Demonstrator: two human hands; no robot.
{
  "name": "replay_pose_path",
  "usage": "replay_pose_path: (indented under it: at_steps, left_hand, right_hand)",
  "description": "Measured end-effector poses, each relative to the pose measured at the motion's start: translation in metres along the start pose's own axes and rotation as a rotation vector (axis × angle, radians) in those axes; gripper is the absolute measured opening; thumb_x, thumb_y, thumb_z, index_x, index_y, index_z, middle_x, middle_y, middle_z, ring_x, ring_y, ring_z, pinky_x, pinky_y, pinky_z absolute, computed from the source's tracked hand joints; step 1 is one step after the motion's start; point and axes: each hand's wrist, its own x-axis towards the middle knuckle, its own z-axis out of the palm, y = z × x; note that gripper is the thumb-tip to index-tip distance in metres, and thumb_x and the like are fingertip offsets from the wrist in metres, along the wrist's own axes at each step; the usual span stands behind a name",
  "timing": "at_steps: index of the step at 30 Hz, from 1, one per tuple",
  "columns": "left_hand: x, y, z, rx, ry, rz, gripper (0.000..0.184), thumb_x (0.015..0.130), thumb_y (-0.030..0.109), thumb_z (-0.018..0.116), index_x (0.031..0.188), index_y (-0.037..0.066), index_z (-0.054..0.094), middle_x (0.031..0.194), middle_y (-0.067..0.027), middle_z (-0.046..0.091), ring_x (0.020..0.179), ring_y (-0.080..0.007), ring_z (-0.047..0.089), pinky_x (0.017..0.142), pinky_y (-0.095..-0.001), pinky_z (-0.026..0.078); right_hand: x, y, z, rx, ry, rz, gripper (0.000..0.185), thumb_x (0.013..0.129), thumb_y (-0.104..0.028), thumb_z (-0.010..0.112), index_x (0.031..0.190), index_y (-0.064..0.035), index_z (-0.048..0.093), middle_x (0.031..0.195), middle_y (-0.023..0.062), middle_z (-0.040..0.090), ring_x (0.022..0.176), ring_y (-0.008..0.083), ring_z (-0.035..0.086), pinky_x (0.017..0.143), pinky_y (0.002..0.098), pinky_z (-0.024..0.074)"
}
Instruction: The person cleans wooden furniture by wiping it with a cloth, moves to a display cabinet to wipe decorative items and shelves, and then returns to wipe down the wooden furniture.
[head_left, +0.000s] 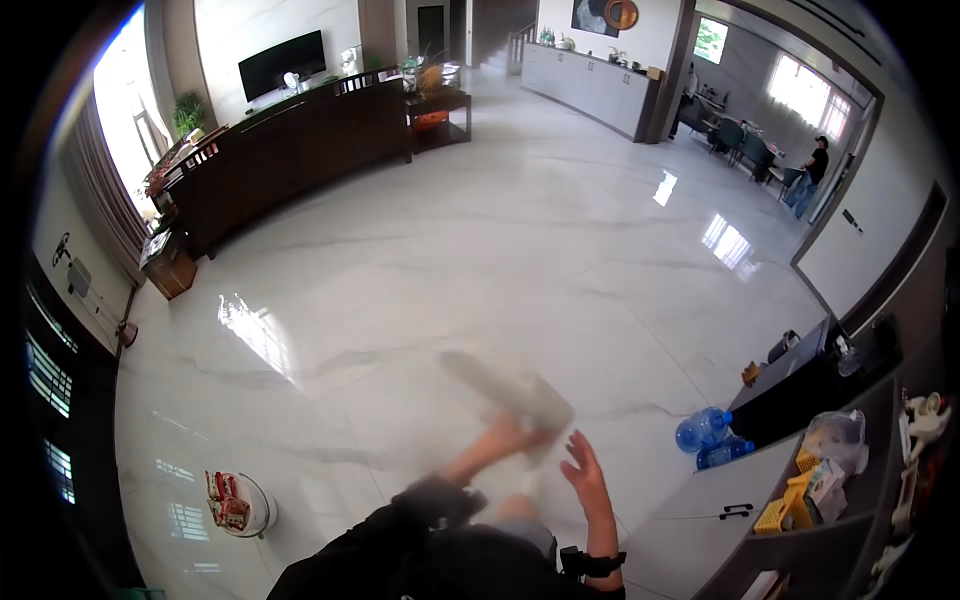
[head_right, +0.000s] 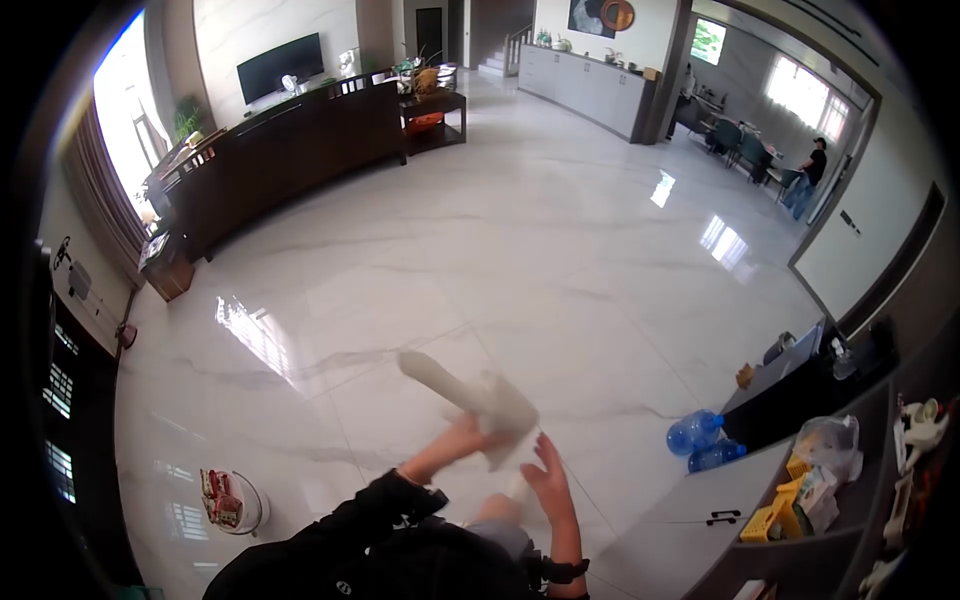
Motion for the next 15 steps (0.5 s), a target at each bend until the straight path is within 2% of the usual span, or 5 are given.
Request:
replay_pose_path:
  at_steps: [3,6,12,14,15]
  left_hand:
    - [0.052,0.051,0.060,0.407,-0.149,-0.172,0.072,0.084,0.039,0.075,0.135,-0.003,0.048,0.130,-0.0269,0.056,0.121,-0.0343,0.055,0.101,-0.0407,0.045]
    - [0.122,0.073,0.070,-0.194,-0.400,-0.162,0.068,0.087,0.034,0.073,0.137,-0.003,0.045,0.135,-0.0249,0.052,0.121,-0.0330,0.054,0.100,-0.0405,0.046]
    - [0.244,0.084,0.066,0.169,-0.051,0.115,0.070,0.089,0.031,0.072,0.142,0.000,0.040,0.138,-0.0196,0.049,0.129,-0.0298,0.047,0.103,-0.0417,0.043]
    - [0.285,0.083,0.047,-0.024,-0.126,-0.036,0.068,0.091,0.034,0.070,0.144,0.003,0.041,0.143,-0.0164,0.048,0.133,-0.0262,0.044,0.105,-0.0392,0.042]
    - [0.305,0.072,0.033,-0.136,-0.223,-0.098,0.067,0.092,0.034,0.069,0.144,0.003,0.041,0.144,-0.0158,0.048,0.134,-0.0247,0.044,0.105,-0.0385,0.042]
  right_hand:
    - [0.049,-0.008,-0.032,-0.309,-0.066,-0.026,0.044,0.091,-0.016,0.067,0.129,0.0031,0.053,0.135,0.0156,0.054,0.122,0.0248,0.053,0.096,0.0392,0.0477]
    - [0.107,-0.033,-0.090,-0.124,0.181,-0.058,0.034,0.092,-0.023,0.064,0.108,0.0068,0.065,0.099,0.0123,0.070,0.092,0.0202,0.065,0.083,0.0360,0.0514]
    - [0.185,-0.112,-0.169,-0.088,0.156,0.118,0.044,0.097,-0.040,0.057,0.097,0.0036,0.064,0.081,0.0035,0.062,0.073,0.0112,0.055,0.063,0.0317,0.0451]
    - [0.230,-0.123,-0.181,-0.253,-0.029,0.338,0.064,0.101,-0.053,0.045,0.132,0.0035,0.048,0.114,0.0080,0.060,0.097,0.0154,0.055,0.084,0.0318,0.0459]
    - [0.251,-0.128,-0.173,-0.291,-0.071,0.285,0.065,0.101,-0.054,0.044,0.133,0.0029,0.048,0.108,0.0078,0.060,0.091,0.0162,0.054,0.083,0.0317,0.0458]
